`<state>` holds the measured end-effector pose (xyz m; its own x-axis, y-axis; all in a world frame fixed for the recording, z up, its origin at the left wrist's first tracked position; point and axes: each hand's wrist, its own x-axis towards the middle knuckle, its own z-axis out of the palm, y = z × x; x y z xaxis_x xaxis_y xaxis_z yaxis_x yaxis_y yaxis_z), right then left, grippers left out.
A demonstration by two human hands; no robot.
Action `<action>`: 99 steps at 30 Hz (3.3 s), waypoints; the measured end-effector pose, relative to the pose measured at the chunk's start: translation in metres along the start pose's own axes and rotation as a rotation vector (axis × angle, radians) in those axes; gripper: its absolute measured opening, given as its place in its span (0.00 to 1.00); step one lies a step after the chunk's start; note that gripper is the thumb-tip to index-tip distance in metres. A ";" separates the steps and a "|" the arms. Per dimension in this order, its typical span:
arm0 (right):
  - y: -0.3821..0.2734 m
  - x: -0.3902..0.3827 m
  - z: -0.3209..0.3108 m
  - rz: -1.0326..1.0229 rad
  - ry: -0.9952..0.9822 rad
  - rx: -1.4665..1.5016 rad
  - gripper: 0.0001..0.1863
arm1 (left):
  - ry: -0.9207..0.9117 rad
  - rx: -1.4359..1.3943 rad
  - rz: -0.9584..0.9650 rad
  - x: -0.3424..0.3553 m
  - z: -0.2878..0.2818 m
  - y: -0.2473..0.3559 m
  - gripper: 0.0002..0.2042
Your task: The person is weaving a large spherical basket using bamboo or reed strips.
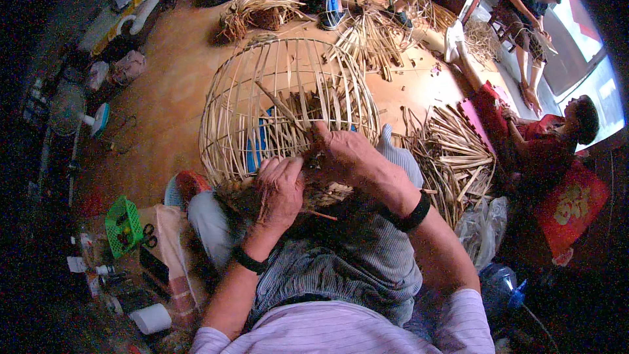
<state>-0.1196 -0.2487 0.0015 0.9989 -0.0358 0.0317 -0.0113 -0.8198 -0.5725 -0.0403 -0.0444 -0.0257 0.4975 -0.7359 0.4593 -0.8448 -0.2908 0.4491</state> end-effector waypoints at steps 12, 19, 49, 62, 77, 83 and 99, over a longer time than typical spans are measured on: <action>-0.004 0.003 -0.009 -0.176 0.003 0.126 0.15 | 0.040 -0.182 -0.095 -0.001 0.001 0.000 0.24; -0.037 -0.016 0.013 -0.066 0.174 -0.162 0.16 | -0.013 -0.210 -0.069 -0.006 -0.005 -0.009 0.25; -0.034 -0.045 0.010 -0.250 0.244 -0.202 0.12 | -0.511 -0.310 -0.248 0.042 -0.056 -0.017 0.15; -0.078 -0.075 0.073 0.089 0.325 -0.177 0.06 | -0.270 -0.034 -0.220 0.027 -0.029 0.008 0.12; -0.081 -0.098 0.094 -0.033 0.162 0.031 0.09 | -0.290 -0.131 -0.246 -0.056 -0.054 -0.002 0.13; -0.088 -0.103 0.093 -0.039 0.064 0.011 0.07 | -0.254 -0.122 -0.267 -0.071 -0.046 0.004 0.16; -0.095 -0.099 0.058 0.048 -0.158 0.011 0.09 | -0.208 -0.053 -0.186 -0.091 -0.031 -0.005 0.10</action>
<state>-0.2145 -0.1340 0.0050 0.9921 0.0161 -0.1246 -0.0596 -0.8130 -0.5792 -0.0755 0.0434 -0.0456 0.5873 -0.7841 0.2006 -0.7285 -0.4042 0.5531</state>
